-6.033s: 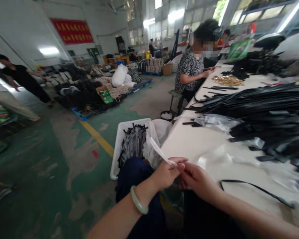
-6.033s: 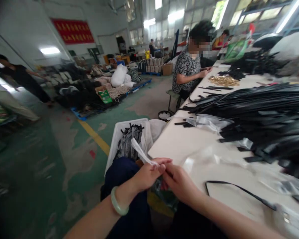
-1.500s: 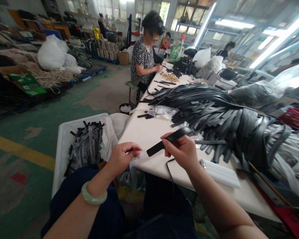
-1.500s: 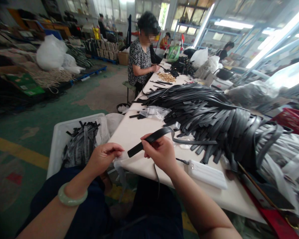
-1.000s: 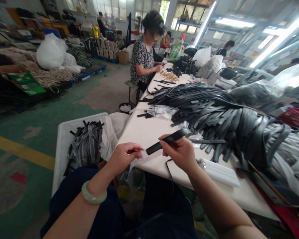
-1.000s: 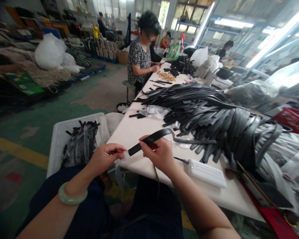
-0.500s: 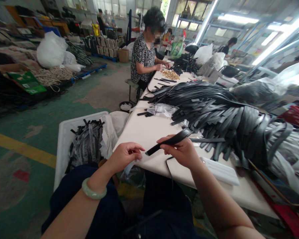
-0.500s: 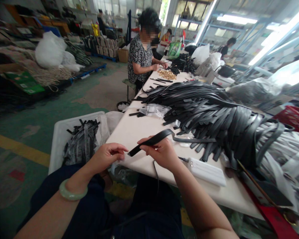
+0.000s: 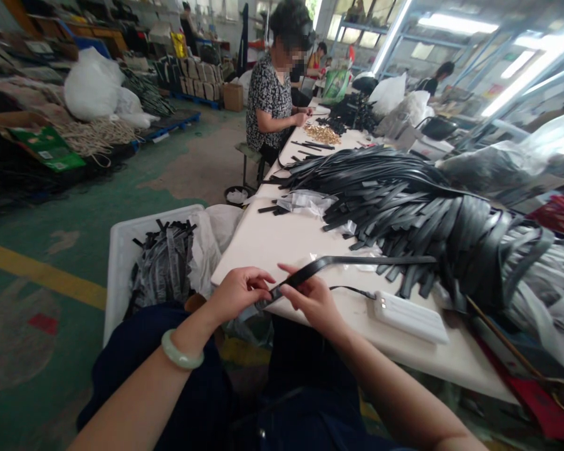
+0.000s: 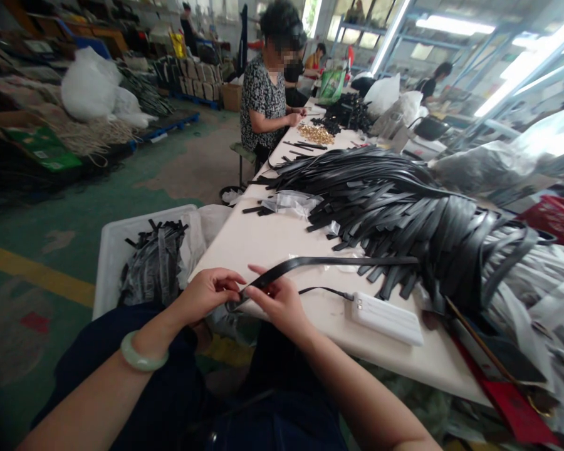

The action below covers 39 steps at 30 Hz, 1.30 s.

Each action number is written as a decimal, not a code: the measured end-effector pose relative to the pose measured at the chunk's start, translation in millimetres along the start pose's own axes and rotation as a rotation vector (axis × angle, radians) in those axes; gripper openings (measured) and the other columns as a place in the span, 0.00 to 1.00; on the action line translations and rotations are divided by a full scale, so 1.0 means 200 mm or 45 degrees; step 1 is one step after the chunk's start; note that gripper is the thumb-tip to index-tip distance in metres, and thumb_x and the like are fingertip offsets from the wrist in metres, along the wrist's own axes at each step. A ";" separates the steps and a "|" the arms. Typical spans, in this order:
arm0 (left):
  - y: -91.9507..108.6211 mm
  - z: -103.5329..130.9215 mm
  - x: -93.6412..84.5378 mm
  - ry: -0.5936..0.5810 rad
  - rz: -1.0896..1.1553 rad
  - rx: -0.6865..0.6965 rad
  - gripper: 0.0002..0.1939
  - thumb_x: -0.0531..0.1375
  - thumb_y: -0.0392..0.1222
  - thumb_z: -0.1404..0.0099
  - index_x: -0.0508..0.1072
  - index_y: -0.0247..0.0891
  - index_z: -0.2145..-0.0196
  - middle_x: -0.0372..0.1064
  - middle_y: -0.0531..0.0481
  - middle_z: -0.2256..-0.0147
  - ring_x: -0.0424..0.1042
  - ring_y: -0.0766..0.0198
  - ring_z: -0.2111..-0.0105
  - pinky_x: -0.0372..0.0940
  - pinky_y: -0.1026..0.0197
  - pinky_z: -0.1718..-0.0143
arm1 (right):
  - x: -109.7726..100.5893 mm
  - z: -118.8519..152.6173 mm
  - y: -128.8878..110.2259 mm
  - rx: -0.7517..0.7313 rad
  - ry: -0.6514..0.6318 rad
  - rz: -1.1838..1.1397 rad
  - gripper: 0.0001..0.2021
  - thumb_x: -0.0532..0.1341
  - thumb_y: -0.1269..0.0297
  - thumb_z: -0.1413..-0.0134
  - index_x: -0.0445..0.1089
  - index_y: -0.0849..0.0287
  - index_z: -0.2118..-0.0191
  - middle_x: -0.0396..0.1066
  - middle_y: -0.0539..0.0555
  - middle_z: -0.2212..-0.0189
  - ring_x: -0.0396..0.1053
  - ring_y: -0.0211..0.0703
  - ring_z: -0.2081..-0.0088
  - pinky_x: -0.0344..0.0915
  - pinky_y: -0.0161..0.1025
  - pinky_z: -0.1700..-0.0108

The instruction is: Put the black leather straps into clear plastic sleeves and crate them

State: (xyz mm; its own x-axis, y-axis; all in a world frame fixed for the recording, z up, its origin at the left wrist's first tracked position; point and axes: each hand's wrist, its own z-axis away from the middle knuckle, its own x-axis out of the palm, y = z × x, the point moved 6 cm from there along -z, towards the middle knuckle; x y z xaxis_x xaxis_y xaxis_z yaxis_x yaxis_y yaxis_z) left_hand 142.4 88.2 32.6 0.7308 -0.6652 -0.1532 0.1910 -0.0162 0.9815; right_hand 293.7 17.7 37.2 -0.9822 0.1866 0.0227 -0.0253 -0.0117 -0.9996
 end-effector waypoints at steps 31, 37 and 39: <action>-0.08 0.02 0.06 0.007 0.147 -0.125 0.15 0.67 0.34 0.52 0.75 0.32 0.64 0.75 0.52 0.77 0.75 0.63 0.75 0.65 0.64 0.72 | -0.08 -0.04 0.00 -0.052 0.276 -0.085 0.19 0.63 0.50 0.47 0.77 0.61 0.58 0.50 0.43 0.84 0.49 0.32 0.82 0.47 0.31 0.80; -0.09 0.03 0.06 -0.004 0.226 -0.108 0.15 0.67 0.34 0.53 0.75 0.33 0.64 0.76 0.52 0.76 0.75 0.63 0.74 0.66 0.64 0.69 | 0.03 -0.03 -0.01 -0.082 -0.153 0.173 0.17 0.63 0.51 0.47 0.79 0.59 0.61 0.60 0.49 0.81 0.60 0.37 0.76 0.55 0.32 0.77; -0.09 0.04 0.06 -0.011 0.200 -0.115 0.14 0.67 0.34 0.52 0.75 0.33 0.64 0.76 0.52 0.76 0.75 0.63 0.74 0.66 0.64 0.70 | -0.01 -0.04 -0.02 -0.088 -0.044 0.102 0.18 0.62 0.50 0.46 0.78 0.60 0.59 0.58 0.47 0.82 0.58 0.35 0.77 0.54 0.32 0.77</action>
State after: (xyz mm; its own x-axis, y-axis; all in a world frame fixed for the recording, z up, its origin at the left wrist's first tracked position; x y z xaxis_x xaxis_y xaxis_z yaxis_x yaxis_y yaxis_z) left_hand 143.4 74.6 14.3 0.7506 -0.6608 0.0023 0.1336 0.1552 0.9788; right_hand 297.7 25.0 41.8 -0.9864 0.1538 -0.0578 0.0651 0.0425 -0.9970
